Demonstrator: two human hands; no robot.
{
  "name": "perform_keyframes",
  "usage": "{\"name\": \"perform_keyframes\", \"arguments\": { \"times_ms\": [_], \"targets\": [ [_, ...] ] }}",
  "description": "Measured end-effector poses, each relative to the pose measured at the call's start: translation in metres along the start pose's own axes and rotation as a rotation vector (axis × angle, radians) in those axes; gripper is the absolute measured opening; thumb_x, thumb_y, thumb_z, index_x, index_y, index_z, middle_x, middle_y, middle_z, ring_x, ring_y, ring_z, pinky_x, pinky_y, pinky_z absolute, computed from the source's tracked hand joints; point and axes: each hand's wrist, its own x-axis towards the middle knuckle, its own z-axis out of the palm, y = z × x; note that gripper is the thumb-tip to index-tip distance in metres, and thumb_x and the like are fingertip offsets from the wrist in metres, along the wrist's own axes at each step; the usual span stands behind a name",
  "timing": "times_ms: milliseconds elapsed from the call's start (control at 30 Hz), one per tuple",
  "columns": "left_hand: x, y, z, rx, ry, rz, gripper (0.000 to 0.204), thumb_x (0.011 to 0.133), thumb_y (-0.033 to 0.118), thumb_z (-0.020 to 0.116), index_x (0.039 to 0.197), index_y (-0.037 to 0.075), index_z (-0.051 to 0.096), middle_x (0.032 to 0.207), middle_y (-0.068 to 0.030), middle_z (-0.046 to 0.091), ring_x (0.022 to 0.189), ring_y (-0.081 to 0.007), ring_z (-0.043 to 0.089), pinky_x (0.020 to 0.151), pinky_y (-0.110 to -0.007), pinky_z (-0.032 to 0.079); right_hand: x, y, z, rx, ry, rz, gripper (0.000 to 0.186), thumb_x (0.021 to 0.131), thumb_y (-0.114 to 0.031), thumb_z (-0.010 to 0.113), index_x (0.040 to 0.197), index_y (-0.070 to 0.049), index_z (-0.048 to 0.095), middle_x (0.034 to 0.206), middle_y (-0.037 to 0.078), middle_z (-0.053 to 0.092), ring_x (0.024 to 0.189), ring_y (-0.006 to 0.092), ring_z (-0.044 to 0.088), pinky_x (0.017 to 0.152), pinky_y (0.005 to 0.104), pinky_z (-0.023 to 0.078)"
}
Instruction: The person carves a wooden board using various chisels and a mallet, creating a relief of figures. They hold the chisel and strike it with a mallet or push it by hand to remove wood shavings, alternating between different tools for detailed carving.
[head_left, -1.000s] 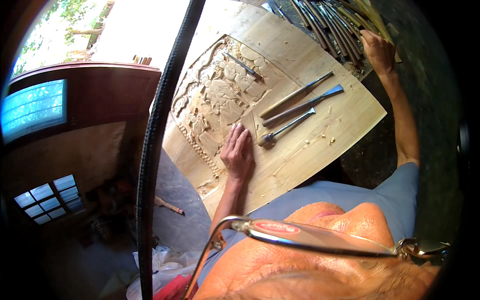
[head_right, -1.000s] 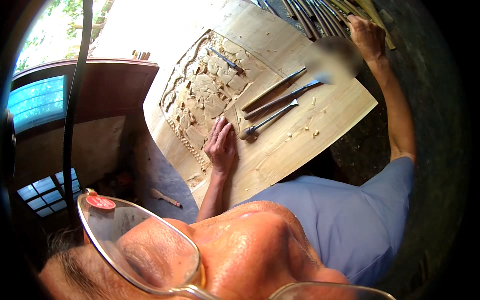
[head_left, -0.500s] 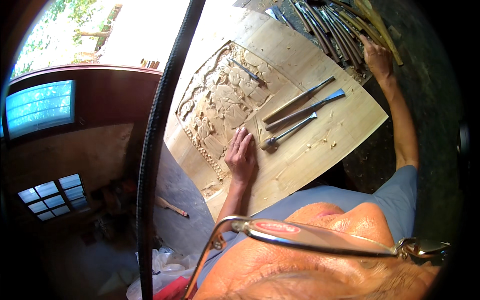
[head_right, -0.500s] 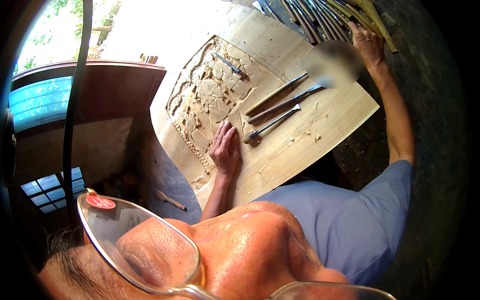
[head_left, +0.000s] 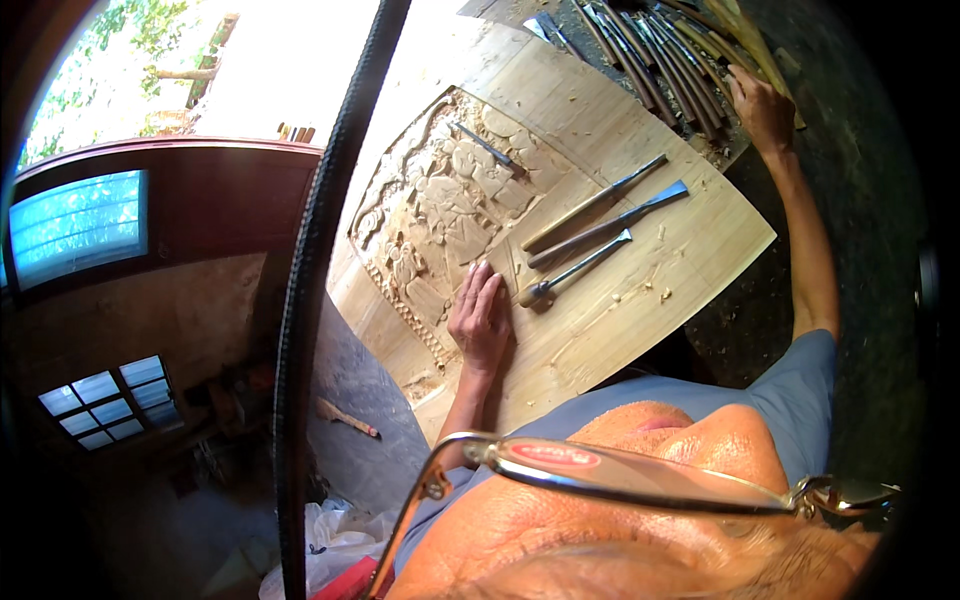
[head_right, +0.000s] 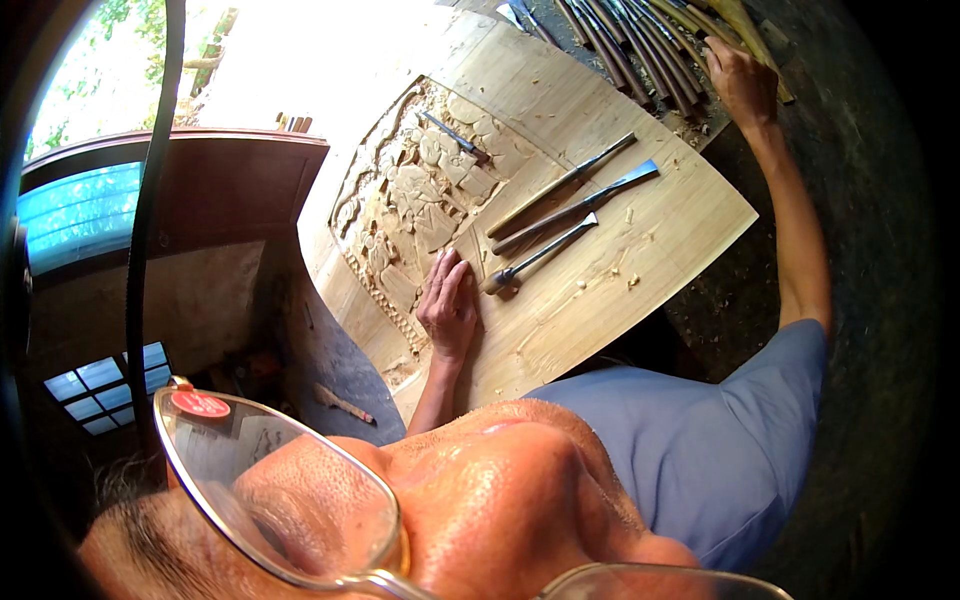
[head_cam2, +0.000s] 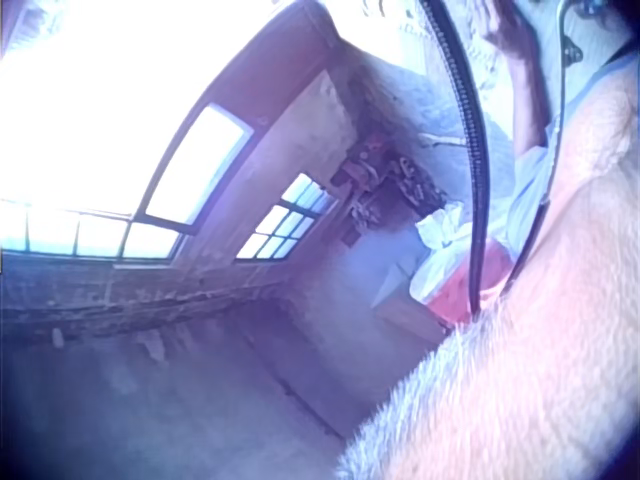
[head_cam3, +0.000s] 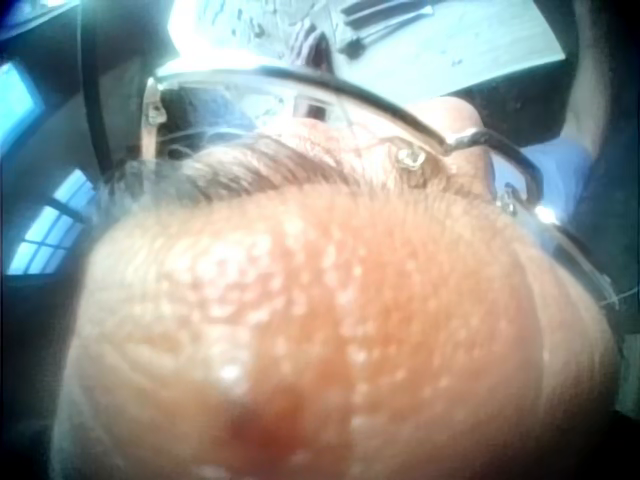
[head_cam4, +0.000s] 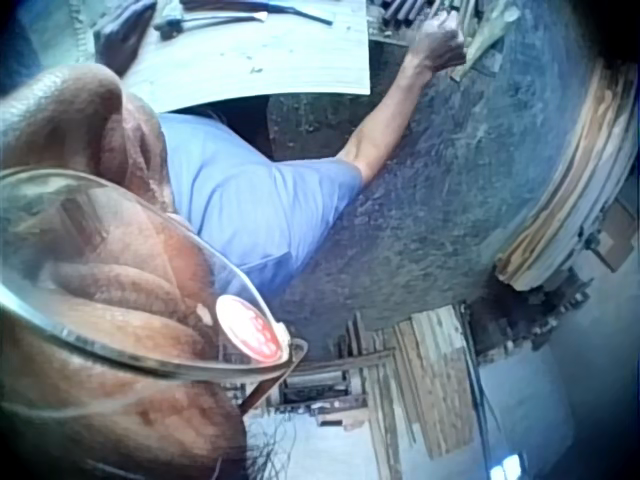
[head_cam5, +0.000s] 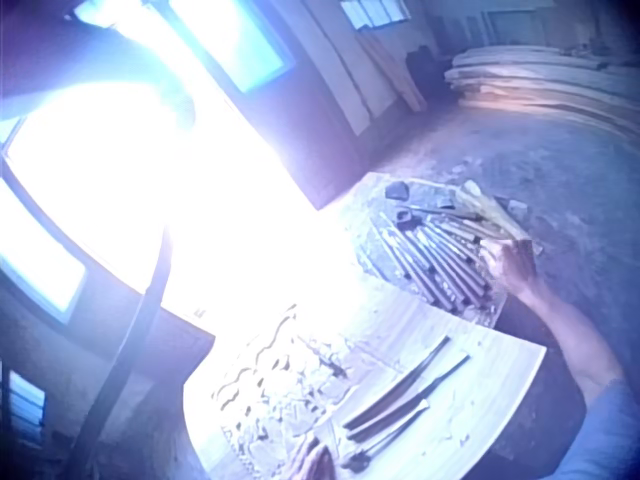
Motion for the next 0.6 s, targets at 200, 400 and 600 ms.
{"name": "perform_keyframes", "arguments": {
  "times_ms": [200,400,600],
  "targets": [
    [0.002,0.0,0.003,-0.017,0.001,0.0,0.023,0.096,0.005,0.081,0.119,0.006,0.08,0.135,-0.0161,0.078,0.129,-0.037,0.074,0.105,-0.046,0.061,0.036,0.018,0.033,-0.055,-0.08,0.078,0.026,0.105,-0.038,0.073,0.115,-0.017,0.084,0.096,0.018,0.082,0.087,0.0419,0.078,0.072,0.0551,0.062],
    [0.004,0.002,0.0,-0.021,0.004,-0.013,0.023,0.095,0.005,0.082,0.118,0.006,0.081,0.134,-0.0164,0.079,0.129,-0.037,0.074,0.105,-0.046,0.061,0.047,0.009,0.055,0.044,-0.142,0.123,0.029,0.104,-0.038,0.073,0.119,-0.014,0.08,0.103,0.019,0.081,0.096,0.0466,0.076,0.079,0.0556,0.06],
    [0.004,0.003,0.004,-0.045,0.002,-0.004,0.023,0.095,0.005,0.082,0.118,0.005,0.081,0.133,-0.0168,0.079,0.128,-0.038,0.074,0.105,-0.047,0.061,0.043,0.029,0.061,0.083,0.081,0.034,0.028,0.105,-0.039,0.072,0.123,-0.019,0.08,0.1,0.018,0.081,0.095,0.045,0.077,0.082,0.0566,0.062]
  ]
}}
